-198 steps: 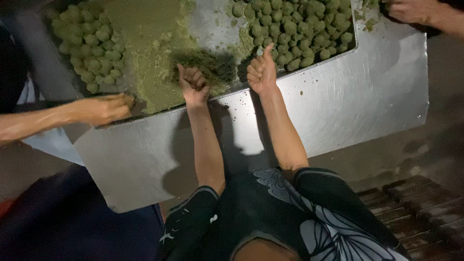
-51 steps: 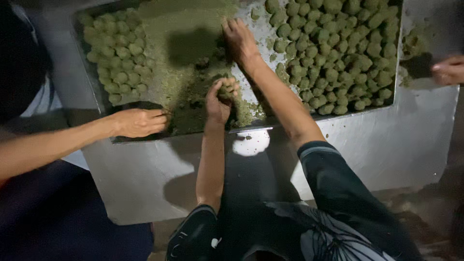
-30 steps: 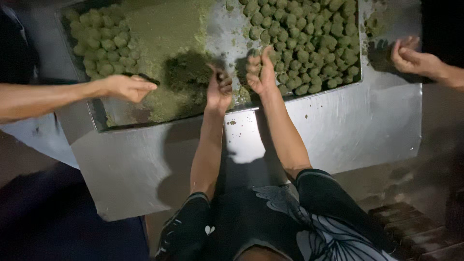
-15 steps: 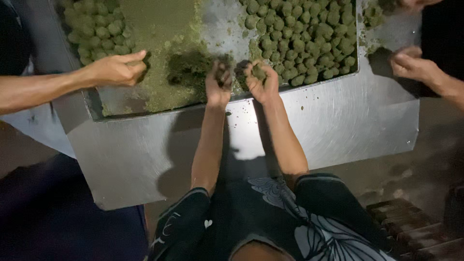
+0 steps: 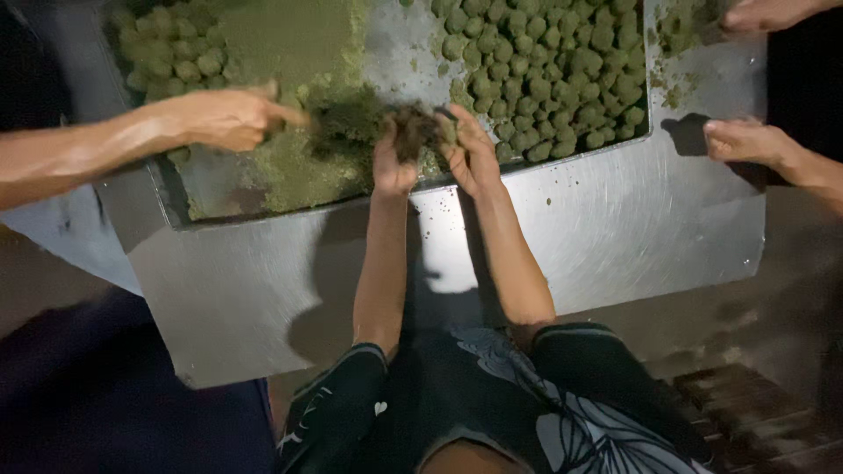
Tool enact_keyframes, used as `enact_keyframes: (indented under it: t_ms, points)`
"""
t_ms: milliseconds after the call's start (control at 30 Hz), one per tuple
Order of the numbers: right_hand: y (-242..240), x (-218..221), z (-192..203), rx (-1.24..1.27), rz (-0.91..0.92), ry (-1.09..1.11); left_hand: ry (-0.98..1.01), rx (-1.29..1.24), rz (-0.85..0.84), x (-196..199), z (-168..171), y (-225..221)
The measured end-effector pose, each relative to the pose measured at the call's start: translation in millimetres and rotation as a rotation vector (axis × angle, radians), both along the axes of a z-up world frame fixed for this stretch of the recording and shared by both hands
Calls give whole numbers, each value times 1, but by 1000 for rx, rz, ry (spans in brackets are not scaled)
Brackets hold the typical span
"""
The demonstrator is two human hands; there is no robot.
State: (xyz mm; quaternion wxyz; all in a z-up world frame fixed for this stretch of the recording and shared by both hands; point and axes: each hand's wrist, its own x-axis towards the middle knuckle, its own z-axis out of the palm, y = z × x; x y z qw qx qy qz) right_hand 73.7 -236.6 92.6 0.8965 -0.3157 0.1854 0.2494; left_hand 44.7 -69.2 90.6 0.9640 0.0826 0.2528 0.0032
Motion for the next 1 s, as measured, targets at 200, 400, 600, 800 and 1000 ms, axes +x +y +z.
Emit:
enact_keyframes:
  t_ms: [200,400,600,800,1000]
  points:
    - [5,18,-9,146,-365,384,272,8,-28,2,-16,0]
    - [-15,23,-42,417,-86,-118,252,72,-61,1,-6,-8]
    - [-23,16,-47,76,-87,242,7,93,109,-17,-33,-6]
    - [-26,19,-83,242,-222,140,124,-87,163,-13,-67,1]
    - [-28,15,-79,786,134,-462,185,61,159,-3,-68,-6]
